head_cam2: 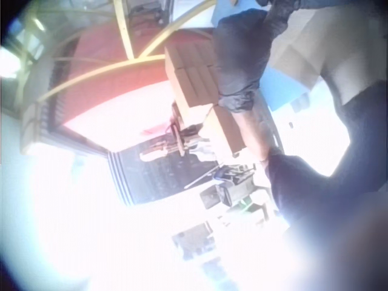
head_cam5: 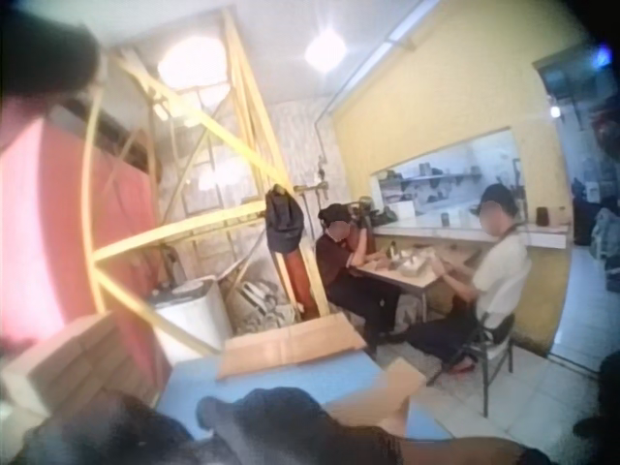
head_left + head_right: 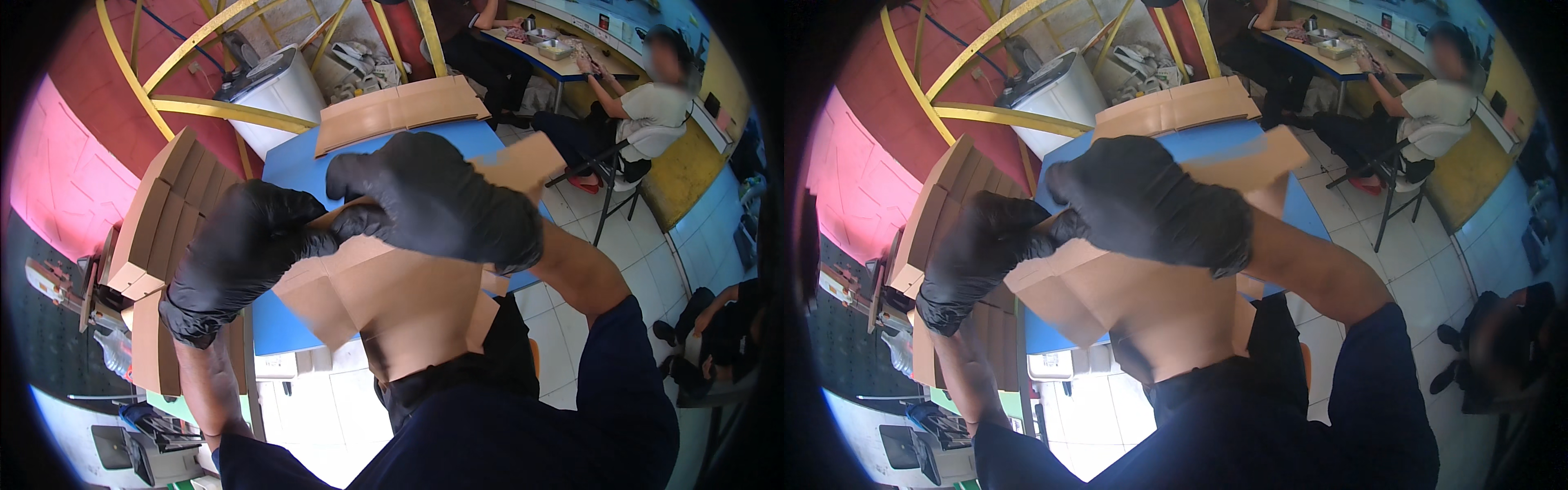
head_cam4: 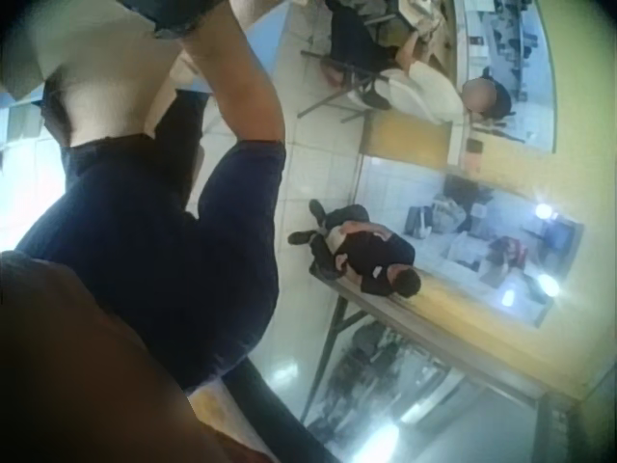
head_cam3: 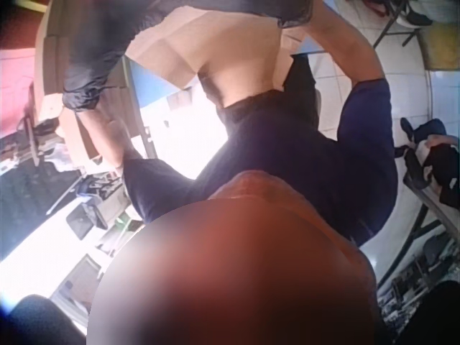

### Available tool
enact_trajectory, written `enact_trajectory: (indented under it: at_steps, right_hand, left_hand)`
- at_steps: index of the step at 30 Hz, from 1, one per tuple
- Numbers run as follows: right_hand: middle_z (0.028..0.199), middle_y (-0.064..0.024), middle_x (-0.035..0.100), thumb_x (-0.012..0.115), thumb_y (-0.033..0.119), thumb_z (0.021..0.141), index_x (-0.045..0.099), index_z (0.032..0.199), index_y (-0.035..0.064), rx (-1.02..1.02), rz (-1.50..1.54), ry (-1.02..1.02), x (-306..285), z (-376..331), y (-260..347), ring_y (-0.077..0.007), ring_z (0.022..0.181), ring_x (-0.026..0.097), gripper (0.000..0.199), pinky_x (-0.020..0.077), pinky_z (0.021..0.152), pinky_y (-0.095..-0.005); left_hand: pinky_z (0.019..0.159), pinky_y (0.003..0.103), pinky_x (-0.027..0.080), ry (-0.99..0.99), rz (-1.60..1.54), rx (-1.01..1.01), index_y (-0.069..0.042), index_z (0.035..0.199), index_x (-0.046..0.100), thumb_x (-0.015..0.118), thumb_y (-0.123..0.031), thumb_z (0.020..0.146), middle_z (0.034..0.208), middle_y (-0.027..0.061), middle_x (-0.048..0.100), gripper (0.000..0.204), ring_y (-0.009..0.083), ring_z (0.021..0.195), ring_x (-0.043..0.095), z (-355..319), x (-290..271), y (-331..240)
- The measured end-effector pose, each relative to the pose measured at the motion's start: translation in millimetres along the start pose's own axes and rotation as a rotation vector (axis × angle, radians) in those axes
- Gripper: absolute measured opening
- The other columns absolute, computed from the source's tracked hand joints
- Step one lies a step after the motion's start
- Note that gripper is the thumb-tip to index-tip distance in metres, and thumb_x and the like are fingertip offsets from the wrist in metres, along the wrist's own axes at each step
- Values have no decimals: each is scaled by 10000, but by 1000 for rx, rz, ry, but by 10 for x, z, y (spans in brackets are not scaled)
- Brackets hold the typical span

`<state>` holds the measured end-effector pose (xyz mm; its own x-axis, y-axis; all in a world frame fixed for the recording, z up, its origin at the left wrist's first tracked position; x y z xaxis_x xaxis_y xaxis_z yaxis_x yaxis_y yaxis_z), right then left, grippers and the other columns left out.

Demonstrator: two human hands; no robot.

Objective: The person folds flat cardboard pieces into box shapes on a blue table. They repeatedly fold flaps, tuck tabs, and adjust edges to form rectangular boxes, then place finished units aside. The process is repeated for multiple identical cardboard pieces.

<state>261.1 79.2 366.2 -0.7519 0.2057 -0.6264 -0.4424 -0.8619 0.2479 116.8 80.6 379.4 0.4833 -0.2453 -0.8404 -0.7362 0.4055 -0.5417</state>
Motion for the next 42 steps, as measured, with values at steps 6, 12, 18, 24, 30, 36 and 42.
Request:
enact_trajectory:
  at_steps: [6, 12, 18, 24, 30, 36, 42]
  right_hand:
    - [790, -180, 698, 788, 207, 867, 736, 1007, 87, -39, -1, 93, -25, -80, -30, -370, 754, 682, 192, 514, 670, -448]
    - [767, -174, 702, 777, 150, 850, 763, 1003, 95, -51, 18, 142, 55, -109, -25, -363, 701, 680, 163, 510, 654, -454]
    - [728, -169, 683, 744, 111, 875, 760, 991, 100, -60, 8, 103, 9, -122, -57, -365, 674, 667, 118, 502, 637, -443]
    - [851, -176, 730, 753, 135, 844, 736, 926, 57, 67, 94, 213, -84, -166, -290, -364, 820, 717, 114, 550, 749, -449]
    - [768, -168, 707, 795, 126, 849, 732, 978, 46, 18, -7, 185, -215, -255, -402, -339, 697, 692, 165, 527, 643, -394]
    - [933, -187, 741, 822, 174, 808, 766, 1017, 22, 170, 49, 296, -320, -302, -617, -359, 863, 712, 265, 549, 805, -425]
    - [929, -182, 741, 836, 197, 819, 762, 1026, -4, 207, 94, 316, -500, -327, -723, -265, 843, 715, 298, 545, 770, -385]
  left_hand:
    - [680, 348, 535, -172, 106, 16, -3, 1020, 769, 760, -86, 876, 831, 174, 742, 167, 221, 729, 724, -84, -138, -100]
    - [696, 350, 550, -107, 430, 252, -16, 894, 753, 719, -56, 861, 800, 160, 727, 62, 274, 732, 712, -36, -28, -355]
    - [683, 315, 545, -167, 565, 294, -3, 878, 749, 708, -40, 855, 822, 140, 750, 60, 257, 710, 722, -79, 23, -413]
    - [712, 358, 536, -207, 517, 274, 10, 876, 740, 762, -90, 830, 865, 158, 746, 112, 297, 762, 721, -87, -84, -322]
    - [697, 356, 518, -252, 385, 183, 34, 901, 727, 779, -75, 823, 836, 163, 727, 144, 267, 704, 678, -119, -169, -191]
    - [669, 330, 489, -257, 441, 196, 34, 901, 706, 759, -43, 826, 770, 143, 674, 120, 224, 644, 593, -134, -214, -104]
    - [715, 340, 548, -294, 297, 55, -20, 1016, 760, 779, -92, 851, 886, 171, 747, 181, 244, 760, 725, -168, -311, 92]
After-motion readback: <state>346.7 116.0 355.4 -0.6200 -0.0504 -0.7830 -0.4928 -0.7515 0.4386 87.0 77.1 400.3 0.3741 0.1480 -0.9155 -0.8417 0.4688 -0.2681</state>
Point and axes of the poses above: each hand's wrist, its own z-axis towards the middle knuckle, its own x-axis out of the palm, y = z × x, the point moved 8 cm from there along z, towards the middle knuckle
